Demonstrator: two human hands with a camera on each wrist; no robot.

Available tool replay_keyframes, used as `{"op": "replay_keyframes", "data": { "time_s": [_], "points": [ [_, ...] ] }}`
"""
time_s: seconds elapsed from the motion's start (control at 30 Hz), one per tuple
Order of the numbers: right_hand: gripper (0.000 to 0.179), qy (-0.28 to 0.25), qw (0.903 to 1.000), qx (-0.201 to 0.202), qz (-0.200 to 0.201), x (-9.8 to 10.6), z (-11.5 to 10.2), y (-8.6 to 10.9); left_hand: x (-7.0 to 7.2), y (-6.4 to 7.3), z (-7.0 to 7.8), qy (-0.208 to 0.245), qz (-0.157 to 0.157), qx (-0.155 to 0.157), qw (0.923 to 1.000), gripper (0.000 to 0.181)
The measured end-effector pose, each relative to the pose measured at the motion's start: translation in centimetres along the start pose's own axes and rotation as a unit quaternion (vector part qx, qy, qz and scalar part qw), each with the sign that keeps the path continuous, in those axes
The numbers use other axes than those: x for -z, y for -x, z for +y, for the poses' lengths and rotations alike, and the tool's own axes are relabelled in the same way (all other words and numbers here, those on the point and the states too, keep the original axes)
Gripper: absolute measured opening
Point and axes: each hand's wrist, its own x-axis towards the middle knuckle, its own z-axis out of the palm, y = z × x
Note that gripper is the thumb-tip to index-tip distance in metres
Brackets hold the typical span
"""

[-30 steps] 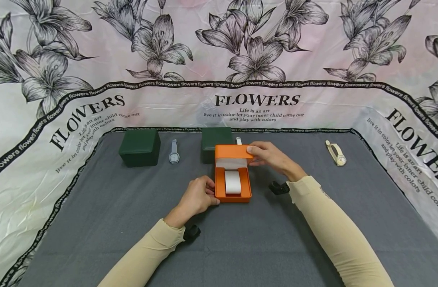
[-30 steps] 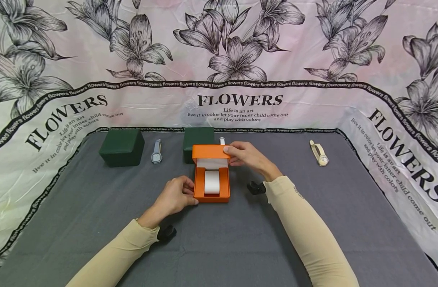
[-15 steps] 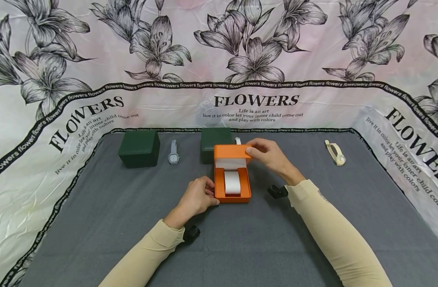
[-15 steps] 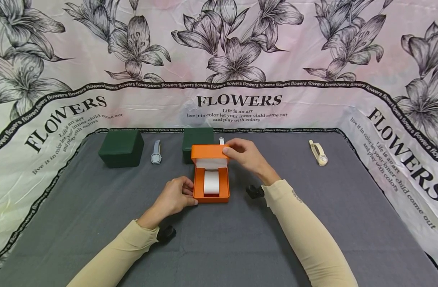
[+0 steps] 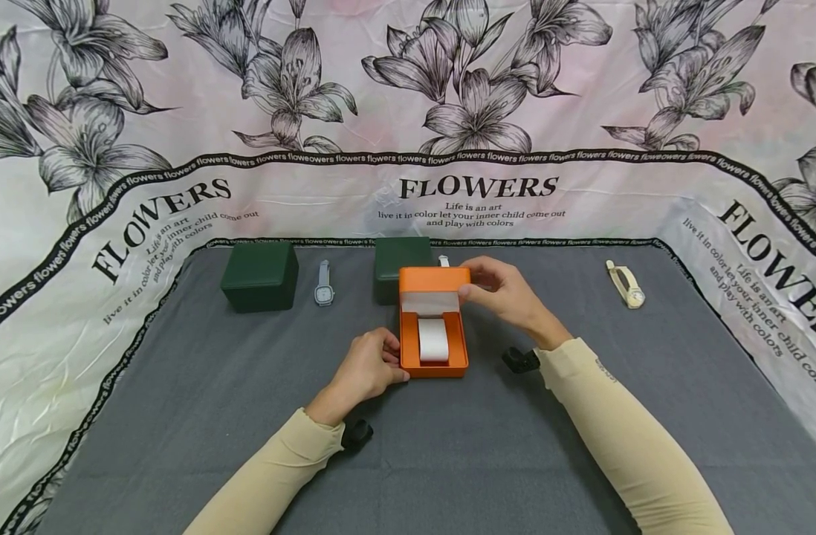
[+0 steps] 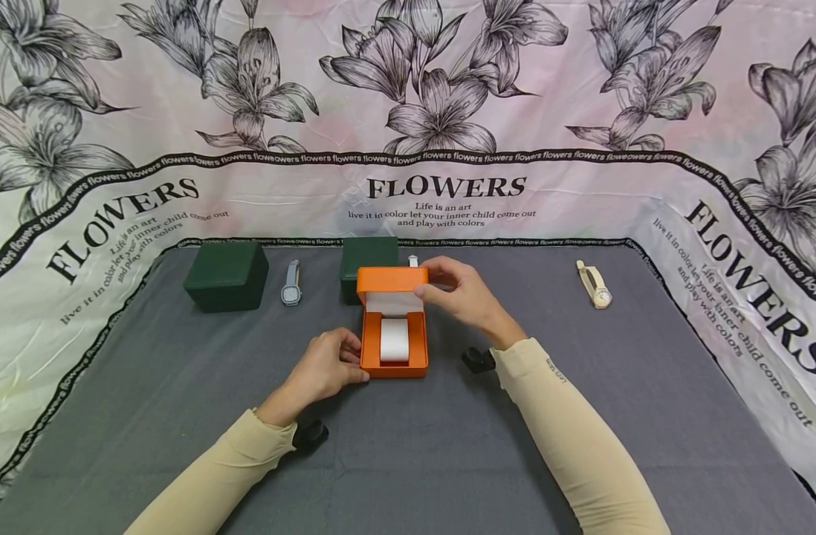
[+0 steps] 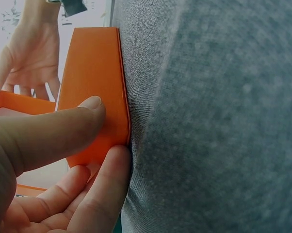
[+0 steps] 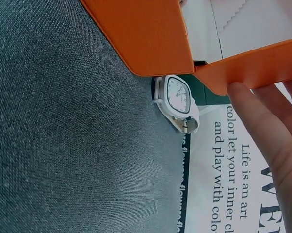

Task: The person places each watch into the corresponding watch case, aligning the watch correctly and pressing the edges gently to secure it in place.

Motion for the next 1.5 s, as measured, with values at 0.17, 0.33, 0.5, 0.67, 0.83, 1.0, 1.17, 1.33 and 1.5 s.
{"op": "replay_keyframes", "data": {
  "time_s": [0.17, 0.33, 0.5, 0.67, 0.83, 1.0, 1.17, 1.33, 1.5],
  "points": [
    [0.035, 0.006, 0.9998, 0.014, 0.015, 0.0, -0.2, -0.1, 0.0, 0.0, 0.1, 0.003, -0.004, 0.0, 1.0, 0.042],
    [0.034, 0.021, 0.9991, 0.024, 0.027, 0.0, -0.7, -0.2, 0.0, -0.1, 0.2, 0.001, -0.005, -0.002, 1.0, 0.041],
    [0.033, 0.05, 0.9979, 0.028, 0.03, 0.1, -1.1, -0.3, 0.0, 0.0, 0.2, 0.001, -0.005, -0.003, 1.0, 0.041],
    [0.033, 0.067, 0.9968, 0.029, 0.032, 0.1, -1.4, -0.2, -0.1, 0.2, 0.3, 0.001, -0.014, 0.003, 0.9999, 0.042],
    [0.033, 0.079, 0.9959, 0.024, 0.038, 0.2, -1.2, -0.3, -0.1, 0.4, 0.5, 0.017, -0.021, -0.004, 0.9996, 0.042],
    [0.032, 0.057, 0.9976, 0.014, 0.036, 0.3, -1.0, -0.5, -0.1, 0.5, 0.6, 0.026, -0.019, -0.008, 0.9994, 0.041],
    [0.034, 0.053, 0.9979, 0.001, 0.038, 0.2, -1.0, -0.4, -0.1, 0.5, 0.5, 0.03, -0.02, -0.008, 0.9993, 0.042],
    [0.036, 0.067, 0.9968, -0.008, 0.043, 0.0, -1.3, -0.2, -0.1, 0.5, 0.5, 0.031, -0.022, -0.006, 0.9993, 0.042],
    [0.036, 0.067, 0.9966, -0.009, 0.047, -0.2, -1.5, 0.0, 0.0, 0.5, 0.4, 0.02, -0.026, -0.007, 0.9994, 0.042]
  ]
}}
